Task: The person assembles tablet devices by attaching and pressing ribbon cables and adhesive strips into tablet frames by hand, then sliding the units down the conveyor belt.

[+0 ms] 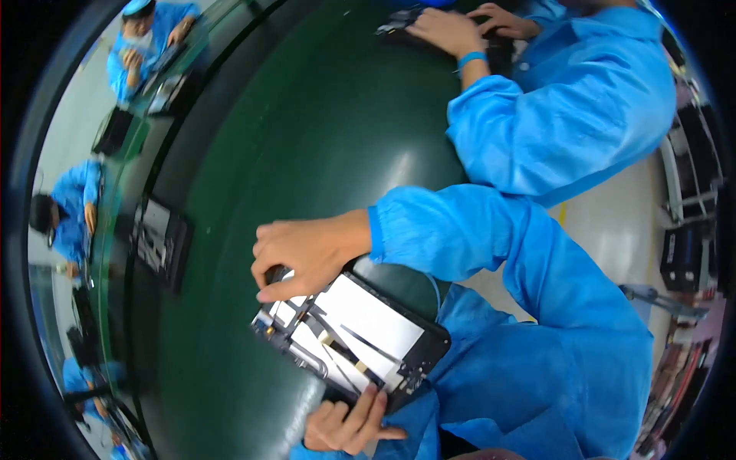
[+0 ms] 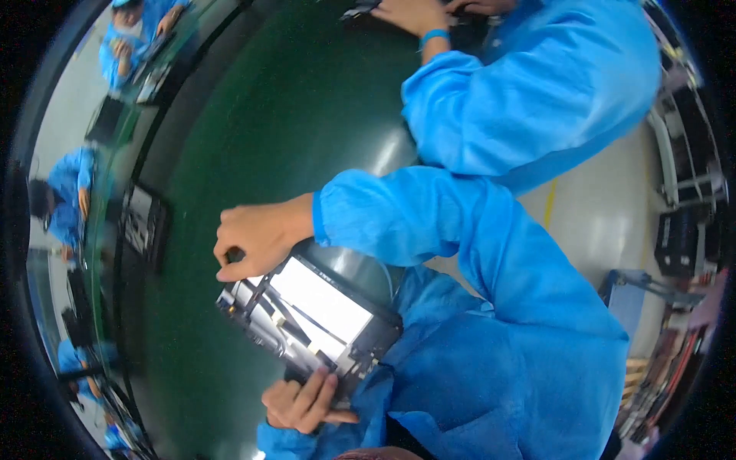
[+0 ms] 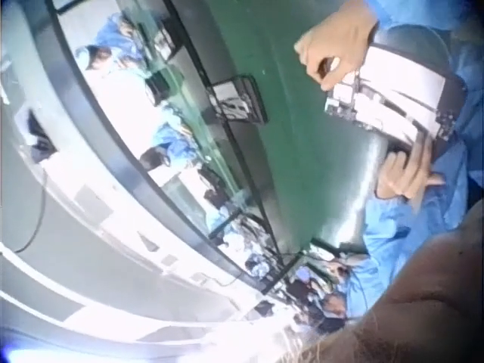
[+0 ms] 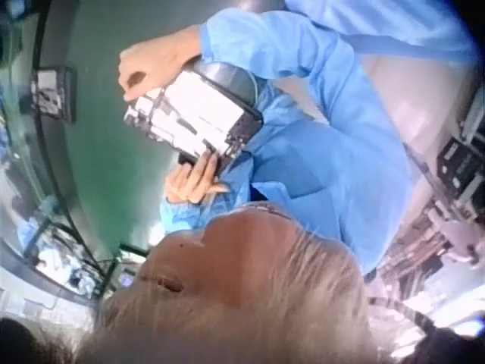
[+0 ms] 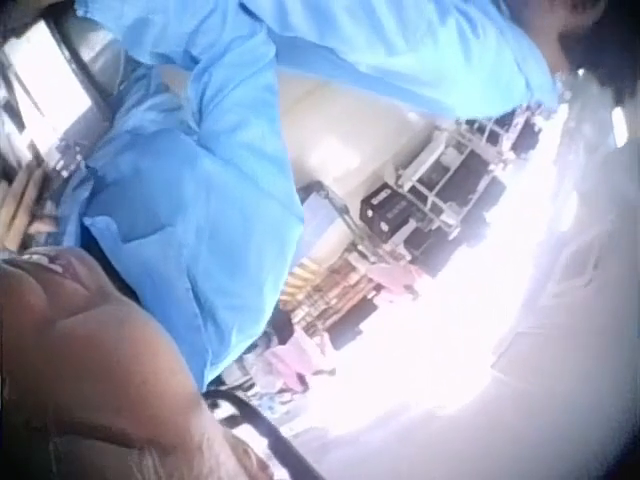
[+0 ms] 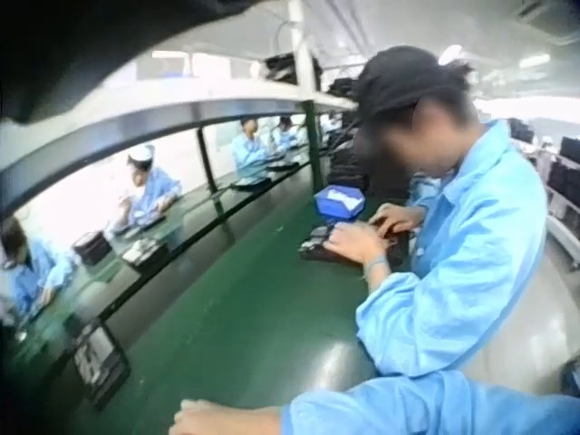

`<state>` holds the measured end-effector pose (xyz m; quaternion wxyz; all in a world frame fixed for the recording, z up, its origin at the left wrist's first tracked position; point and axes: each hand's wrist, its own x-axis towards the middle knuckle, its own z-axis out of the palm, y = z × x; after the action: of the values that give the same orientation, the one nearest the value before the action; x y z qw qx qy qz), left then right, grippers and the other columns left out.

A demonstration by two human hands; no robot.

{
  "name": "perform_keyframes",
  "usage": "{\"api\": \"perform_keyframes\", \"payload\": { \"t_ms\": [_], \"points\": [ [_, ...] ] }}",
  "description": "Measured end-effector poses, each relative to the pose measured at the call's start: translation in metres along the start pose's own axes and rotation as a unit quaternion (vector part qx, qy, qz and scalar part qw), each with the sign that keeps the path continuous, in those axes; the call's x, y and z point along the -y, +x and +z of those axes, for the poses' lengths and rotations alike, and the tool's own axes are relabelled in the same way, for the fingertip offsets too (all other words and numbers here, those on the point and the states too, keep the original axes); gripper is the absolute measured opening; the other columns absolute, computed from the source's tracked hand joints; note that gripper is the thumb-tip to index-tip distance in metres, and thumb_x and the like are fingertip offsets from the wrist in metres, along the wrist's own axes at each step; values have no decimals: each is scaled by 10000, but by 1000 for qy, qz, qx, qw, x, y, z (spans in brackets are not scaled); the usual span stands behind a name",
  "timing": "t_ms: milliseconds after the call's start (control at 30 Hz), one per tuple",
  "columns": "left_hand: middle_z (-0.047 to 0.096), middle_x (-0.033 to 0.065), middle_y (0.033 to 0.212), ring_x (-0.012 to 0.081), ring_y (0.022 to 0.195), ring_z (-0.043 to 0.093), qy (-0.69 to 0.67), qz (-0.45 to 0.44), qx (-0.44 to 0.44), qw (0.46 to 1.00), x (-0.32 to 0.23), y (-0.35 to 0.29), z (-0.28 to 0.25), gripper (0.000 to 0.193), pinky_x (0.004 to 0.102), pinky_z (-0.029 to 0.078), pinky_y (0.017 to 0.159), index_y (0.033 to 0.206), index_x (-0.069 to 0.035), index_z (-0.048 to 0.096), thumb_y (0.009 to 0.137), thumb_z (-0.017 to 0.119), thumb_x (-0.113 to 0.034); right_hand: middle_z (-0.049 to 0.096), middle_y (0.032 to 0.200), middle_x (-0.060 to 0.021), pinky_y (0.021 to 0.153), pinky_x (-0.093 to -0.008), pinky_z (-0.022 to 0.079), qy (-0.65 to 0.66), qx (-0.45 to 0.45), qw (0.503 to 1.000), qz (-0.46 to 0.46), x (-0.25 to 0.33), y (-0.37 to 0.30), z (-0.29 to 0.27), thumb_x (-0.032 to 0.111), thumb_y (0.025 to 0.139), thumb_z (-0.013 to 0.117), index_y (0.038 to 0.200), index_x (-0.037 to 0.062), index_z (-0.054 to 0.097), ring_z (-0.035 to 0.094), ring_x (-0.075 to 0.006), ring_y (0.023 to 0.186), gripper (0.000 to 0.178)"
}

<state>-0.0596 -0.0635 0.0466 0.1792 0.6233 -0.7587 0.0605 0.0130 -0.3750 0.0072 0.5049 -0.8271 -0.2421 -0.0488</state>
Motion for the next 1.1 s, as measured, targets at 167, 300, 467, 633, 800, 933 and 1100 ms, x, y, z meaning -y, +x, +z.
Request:
{"api": "perform_keyframes", "payload": {
  "t_ms": [167, 300, 467, 633, 800, 933, 1100],
  "points": [
    [796, 129, 1055, 174, 568, 545, -47, -84, -80, 992, 38, -14, 15, 442, 327, 409, 497, 1176, 1, 799, 1067, 665, -406, 709, 967, -83, 934, -433, 442, -77, 1, 997, -29, 4, -11, -2, 379, 1020, 742, 1003, 90, 825, 625, -287, 1002, 301],
    [761, 114, 989, 202, 625, 617, -1, -160, -102, 982, 56, -16, 5, 330, 337, 455, 520, 1119, -14, 821, 997, 667, -279, 669, 927, -88, 898, -430, 439, -37, 13, 998, -57, 12, -8, 3, 295, 1002, 749, 986, 63, 804, 611, -293, 977, 239],
    [758, 97, 961, 198, 637, 631, -29, -179, -121, 976, 64, -2, 12, 292, 317, 458, 517, 1054, -37, 836, 847, 751, -224, 602, 802, -66, 787, -429, 418, -149, 1, 987, -57, 12, -9, -17, 314, 906, 807, 865, 67, 774, 548, -262, 843, 252],
    [759, 93, 928, 209, 651, 651, -11, -184, -162, 969, 71, 1, 14, 232, 313, 487, 526, 989, -38, 833, 840, 745, -192, 578, 846, -48, 792, -420, 407, -147, 40, 982, -110, 22, -7, -24, 206, 816, 844, 848, 93, 695, 524, -252, 877, 190],
    [752, 89, 906, 216, 651, 649, -14, -187, -181, 965, 71, 0, 17, 207, 326, 486, 521, 948, -35, 819, 815, 755, -180, 569, 904, -50, 811, -408, 397, -177, 68, 977, -93, 26, -13, -15, 188, 816, 849, 863, 106, 649, 518, -250, 934, 221],
    [751, 84, 895, 209, 646, 643, -14, -190, -180, 965, 70, -2, 17, 206, 326, 476, 514, 937, -33, 815, 804, 758, -180, 565, 909, -53, 816, -409, 384, -182, 67, 978, -81, 33, -12, -15, 208, 807, 879, 861, 104, 645, 517, -254, 940, 261],
    [747, 78, 881, 193, 624, 631, -19, -192, -201, 960, 74, -1, 18, 175, 321, 460, 506, 907, -37, 805, 815, 749, -174, 579, 937, -46, 842, -409, 392, -166, 90, 977, -95, 33, -15, -11, 215, 811, 902, 861, 93, 660, 522, -252, 966, 275]
  ]
}}
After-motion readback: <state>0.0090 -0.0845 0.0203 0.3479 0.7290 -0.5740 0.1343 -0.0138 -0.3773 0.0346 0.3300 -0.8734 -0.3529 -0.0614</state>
